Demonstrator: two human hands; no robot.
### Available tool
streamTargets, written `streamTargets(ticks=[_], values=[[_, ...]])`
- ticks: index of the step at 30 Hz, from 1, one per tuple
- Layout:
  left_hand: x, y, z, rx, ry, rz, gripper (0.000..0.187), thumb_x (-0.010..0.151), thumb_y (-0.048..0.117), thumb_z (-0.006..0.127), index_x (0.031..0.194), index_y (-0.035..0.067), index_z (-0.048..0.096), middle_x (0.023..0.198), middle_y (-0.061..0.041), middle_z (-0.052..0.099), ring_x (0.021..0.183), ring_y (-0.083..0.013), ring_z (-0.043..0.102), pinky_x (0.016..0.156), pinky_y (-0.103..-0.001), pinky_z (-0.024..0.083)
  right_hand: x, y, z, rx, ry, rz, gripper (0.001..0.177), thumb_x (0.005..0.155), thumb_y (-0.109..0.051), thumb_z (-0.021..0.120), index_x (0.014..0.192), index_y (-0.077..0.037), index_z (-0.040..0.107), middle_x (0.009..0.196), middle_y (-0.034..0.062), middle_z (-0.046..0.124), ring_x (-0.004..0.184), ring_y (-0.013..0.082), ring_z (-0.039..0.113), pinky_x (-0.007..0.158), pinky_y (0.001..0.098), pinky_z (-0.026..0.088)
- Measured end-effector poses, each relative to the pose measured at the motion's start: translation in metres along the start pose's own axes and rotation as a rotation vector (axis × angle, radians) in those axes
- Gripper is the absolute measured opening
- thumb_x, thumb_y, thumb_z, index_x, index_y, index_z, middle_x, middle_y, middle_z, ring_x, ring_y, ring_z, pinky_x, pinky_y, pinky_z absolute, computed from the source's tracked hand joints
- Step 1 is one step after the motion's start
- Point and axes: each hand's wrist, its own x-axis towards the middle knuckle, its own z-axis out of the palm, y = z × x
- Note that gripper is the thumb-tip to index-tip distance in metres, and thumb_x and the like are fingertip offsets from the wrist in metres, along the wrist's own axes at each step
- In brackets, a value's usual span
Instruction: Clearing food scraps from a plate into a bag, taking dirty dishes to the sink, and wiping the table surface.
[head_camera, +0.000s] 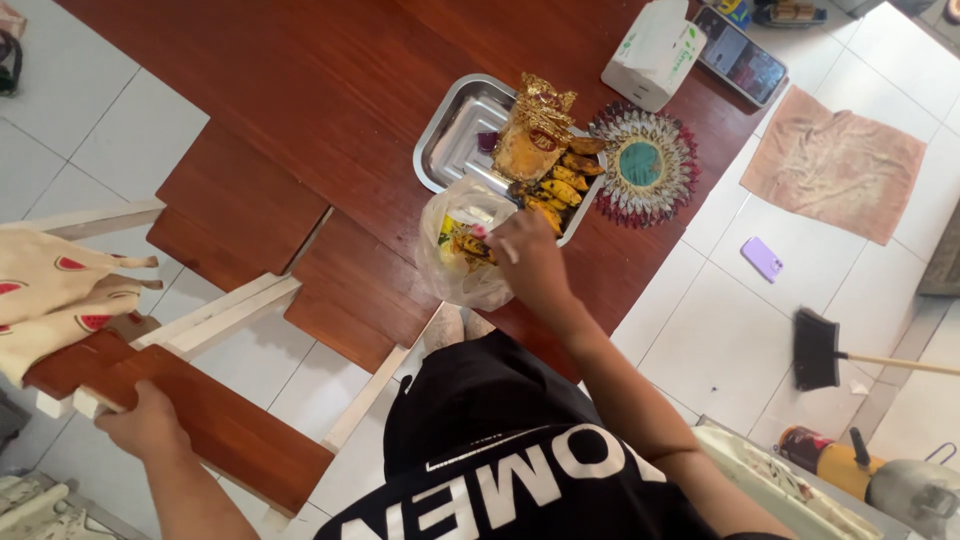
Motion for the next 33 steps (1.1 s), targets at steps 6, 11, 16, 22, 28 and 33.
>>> streamTargets(ticks=[6, 11, 16, 22, 28, 33], values=[[-0.006, 0.003, -0.002, 0.093, -0.002, 0.017, 0.041, 0.096, 0.031, 0.066, 0.129, 0.008, 0.058, 0.124, -0.011, 0.070, 0.104, -0.0308, 0.071, 0.084, -0.044, 0.061, -0.003, -0.006, 0.031, 0.035, 0.248, -0.227, 0.014, 0.095, -0.022, 0.070, 0.102, -0.009, 0.070, 0.098, 0.0128, 0.059, 0.088, 0.0349, 0.051, 0.076, 0.0497, 0.043], [0.017, -0.021, 0.008, 0.111, 0.043, 0.146, 0.042, 0.099, 0.032, 0.071, 0.127, 0.002, 0.063, 0.118, -0.019, 0.073, 0.100, -0.0355, 0.074, 0.078, -0.043, 0.065, -0.007, 0.030, 0.009, 0.043, 0.202, -0.018, 0.021, 0.103, -0.024, 0.062, 0.109, -0.009, 0.076, 0.090, 0.0069, 0.065, 0.087, 0.0221, 0.052, 0.075, 0.0347, 0.042], [0.016, -0.019, 0.010, 0.093, 0.050, 0.124, 0.039, 0.099, 0.033, 0.071, 0.125, 0.005, 0.065, 0.118, -0.015, 0.074, 0.100, -0.0326, 0.075, 0.076, -0.042, 0.066, -0.008, 0.090, 0.020, 0.064, 0.385, -0.045, 0.019, 0.099, -0.007, 0.067, 0.117, -0.005, 0.075, 0.101, 0.0123, 0.066, 0.091, 0.0326, 0.054, 0.078, 0.0442, 0.044], [0.029, -0.036, 0.014, 0.033, 0.109, 0.178, 0.032, 0.098, 0.031, 0.075, 0.120, 0.008, 0.068, 0.112, -0.011, 0.079, 0.093, -0.0264, 0.080, 0.072, -0.036, 0.068, 0.004, 0.113, 0.049, 0.045, 0.204, 0.149, 0.037, 0.096, -0.027, 0.072, 0.121, 0.000, 0.071, 0.107, 0.0141, 0.061, 0.102, 0.0364, 0.054, 0.086, 0.0492, 0.048], [0.015, -0.019, 0.007, 0.091, 0.048, 0.109, 0.041, 0.096, 0.031, 0.070, 0.126, 0.004, 0.065, 0.118, -0.013, 0.074, 0.100, -0.0300, 0.075, 0.079, -0.039, 0.064, 0.006, 0.105, 0.045, 0.019, 0.303, 0.061, 0.030, 0.096, -0.020, 0.073, 0.116, 0.002, 0.071, 0.106, 0.0177, 0.064, 0.097, 0.0374, 0.060, 0.080, 0.0491, 0.048], [0.011, -0.013, 0.005, 0.141, 0.032, 0.097, 0.042, 0.096, 0.033, 0.070, 0.126, 0.004, 0.065, 0.118, -0.013, 0.073, 0.099, -0.0311, 0.073, 0.078, -0.041, 0.064, 0.017, 0.053, 0.004, 0.091, 0.377, -0.107, 0.031, 0.097, -0.015, 0.074, 0.120, 0.005, 0.070, 0.106, 0.0186, 0.069, 0.101, 0.0310, 0.059, 0.090, 0.0415, 0.052]])
